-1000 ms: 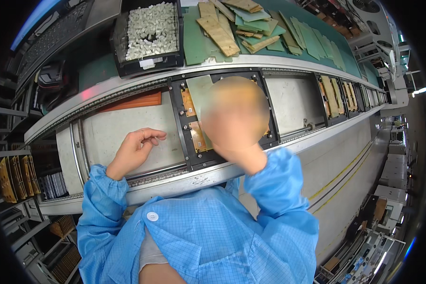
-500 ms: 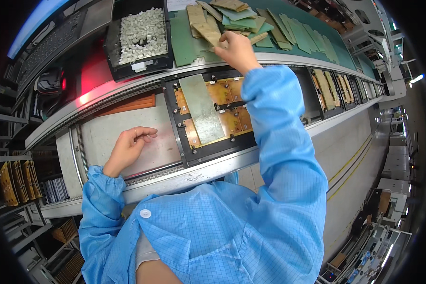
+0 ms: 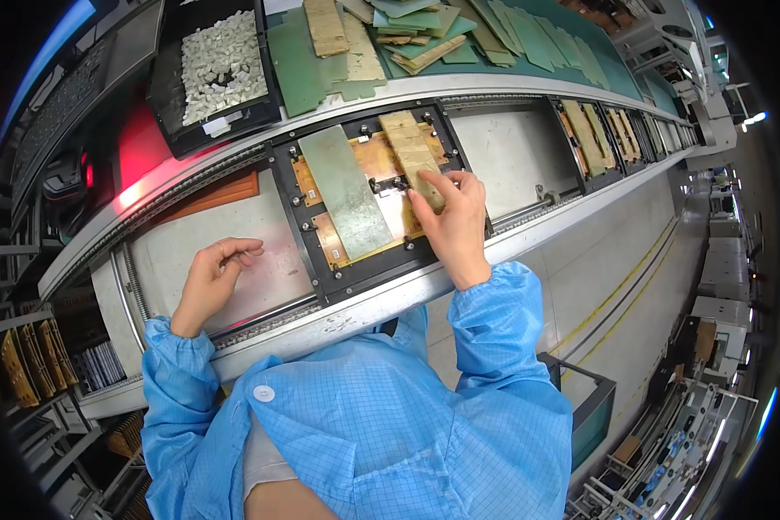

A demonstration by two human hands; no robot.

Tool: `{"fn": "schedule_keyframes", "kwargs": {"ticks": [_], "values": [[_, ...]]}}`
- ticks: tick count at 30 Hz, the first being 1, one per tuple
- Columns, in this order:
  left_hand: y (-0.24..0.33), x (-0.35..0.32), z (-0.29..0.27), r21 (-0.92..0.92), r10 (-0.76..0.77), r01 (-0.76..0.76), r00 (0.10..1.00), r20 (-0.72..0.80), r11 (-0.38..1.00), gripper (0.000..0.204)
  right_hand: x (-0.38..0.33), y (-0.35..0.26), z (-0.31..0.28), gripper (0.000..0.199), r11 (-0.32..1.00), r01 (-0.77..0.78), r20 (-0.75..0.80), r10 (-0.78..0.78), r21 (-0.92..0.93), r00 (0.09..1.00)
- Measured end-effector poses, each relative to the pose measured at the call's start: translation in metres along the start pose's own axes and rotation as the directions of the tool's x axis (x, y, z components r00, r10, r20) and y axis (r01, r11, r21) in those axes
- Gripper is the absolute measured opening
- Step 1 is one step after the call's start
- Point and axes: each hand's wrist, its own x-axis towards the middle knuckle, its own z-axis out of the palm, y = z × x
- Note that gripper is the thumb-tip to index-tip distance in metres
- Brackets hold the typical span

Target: Assembling circuit boards by placing them into a fixture and applying protective film.

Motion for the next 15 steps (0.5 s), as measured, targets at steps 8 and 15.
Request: {"fn": "schedule_keyframes", "kwargs": {"ticks": [8, 15], "values": [[-0.004, -0.001, 0.000, 0.000, 0.017, -0.017, 0.999, -0.043, 1.000, 0.036, -0.003, -0.009, -0.012, 0.029, 0.990, 0.051, 0.020, -0.049, -0.128, 0.999], [-0.011, 0.006, -0.003, 0.033, -0.016, 0.017, 0.999, -0.050, 0.999, 0.039, -0.021, -0.096, 0.015, 0.024, 0.714, 0.521, 0.114, -0.633, 0.468, 0.766]]}}
